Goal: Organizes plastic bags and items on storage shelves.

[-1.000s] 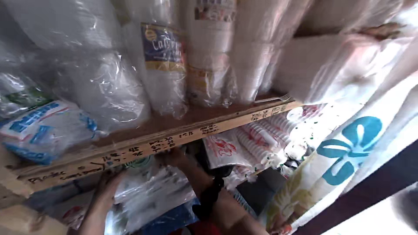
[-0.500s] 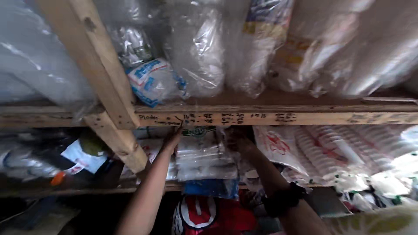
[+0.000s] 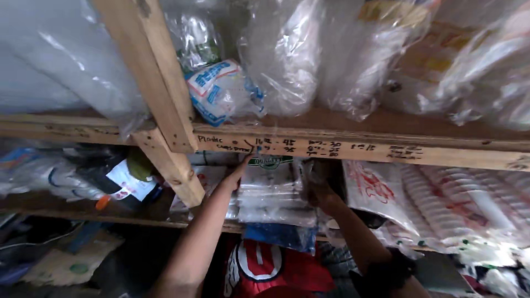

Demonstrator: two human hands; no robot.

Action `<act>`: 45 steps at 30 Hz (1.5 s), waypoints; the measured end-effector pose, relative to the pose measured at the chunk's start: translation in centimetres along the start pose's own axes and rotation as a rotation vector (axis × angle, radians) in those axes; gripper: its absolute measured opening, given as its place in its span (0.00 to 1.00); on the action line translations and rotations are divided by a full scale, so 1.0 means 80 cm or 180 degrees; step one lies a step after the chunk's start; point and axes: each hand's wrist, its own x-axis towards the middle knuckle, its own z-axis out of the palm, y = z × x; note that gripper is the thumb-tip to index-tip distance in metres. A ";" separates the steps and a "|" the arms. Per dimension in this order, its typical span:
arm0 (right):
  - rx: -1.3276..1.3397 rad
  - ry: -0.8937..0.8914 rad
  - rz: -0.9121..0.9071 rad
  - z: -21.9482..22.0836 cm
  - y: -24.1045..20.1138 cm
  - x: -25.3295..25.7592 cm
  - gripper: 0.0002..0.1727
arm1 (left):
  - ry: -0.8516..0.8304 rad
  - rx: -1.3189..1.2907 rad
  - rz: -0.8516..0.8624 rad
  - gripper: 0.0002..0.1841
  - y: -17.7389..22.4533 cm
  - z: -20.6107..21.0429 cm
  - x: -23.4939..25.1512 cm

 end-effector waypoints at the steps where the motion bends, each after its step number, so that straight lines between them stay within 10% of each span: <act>1: -0.0068 0.0030 0.0075 0.003 -0.003 0.005 0.24 | -0.0038 0.0035 0.0010 0.46 0.000 0.000 0.001; 15: 0.0943 -0.0204 0.0016 0.022 -0.013 0.028 0.37 | -0.0672 0.0160 -0.0115 0.37 0.004 0.004 0.008; 24: 0.0856 0.0022 -0.0230 0.045 -0.063 0.007 0.26 | -0.0333 -0.0125 0.0110 0.26 0.036 -0.008 -0.018; 31: -0.0024 -0.0099 -0.0199 0.060 -0.034 0.025 0.34 | -0.0346 0.0132 0.0162 0.36 0.003 -0.013 0.008; 45: 0.1170 -0.0485 0.0087 0.024 -0.020 -0.002 0.21 | -0.0743 0.0069 -0.0041 0.29 0.000 -0.013 -0.031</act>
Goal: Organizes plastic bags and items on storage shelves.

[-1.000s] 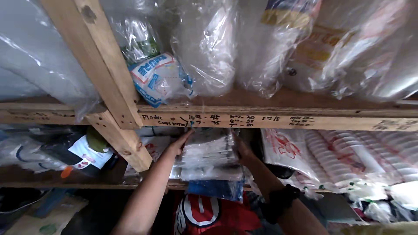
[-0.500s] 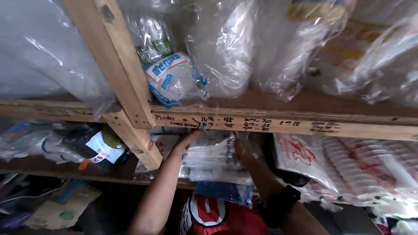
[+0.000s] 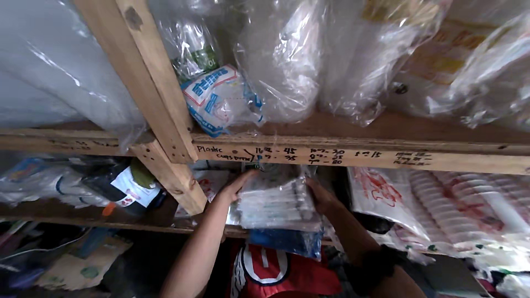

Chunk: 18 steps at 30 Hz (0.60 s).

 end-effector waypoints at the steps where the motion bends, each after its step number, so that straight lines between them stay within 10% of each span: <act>1: 0.0006 0.0063 -0.0007 -0.004 0.004 -0.016 0.21 | -0.0030 -0.0071 -0.0017 0.28 -0.003 0.005 -0.016; 8: 0.0415 0.0174 -0.0183 -0.042 0.088 -0.148 0.14 | 0.0005 -0.0736 0.0261 0.25 -0.088 0.045 -0.164; 12: 0.0077 -0.0134 -0.0237 -0.066 0.139 -0.157 0.46 | 0.0258 -0.0735 0.0472 0.23 -0.139 0.050 -0.184; 18: -0.0148 -0.0563 -0.0704 -0.075 0.164 -0.177 0.56 | 0.0088 -0.1054 0.0439 0.14 -0.156 0.055 -0.209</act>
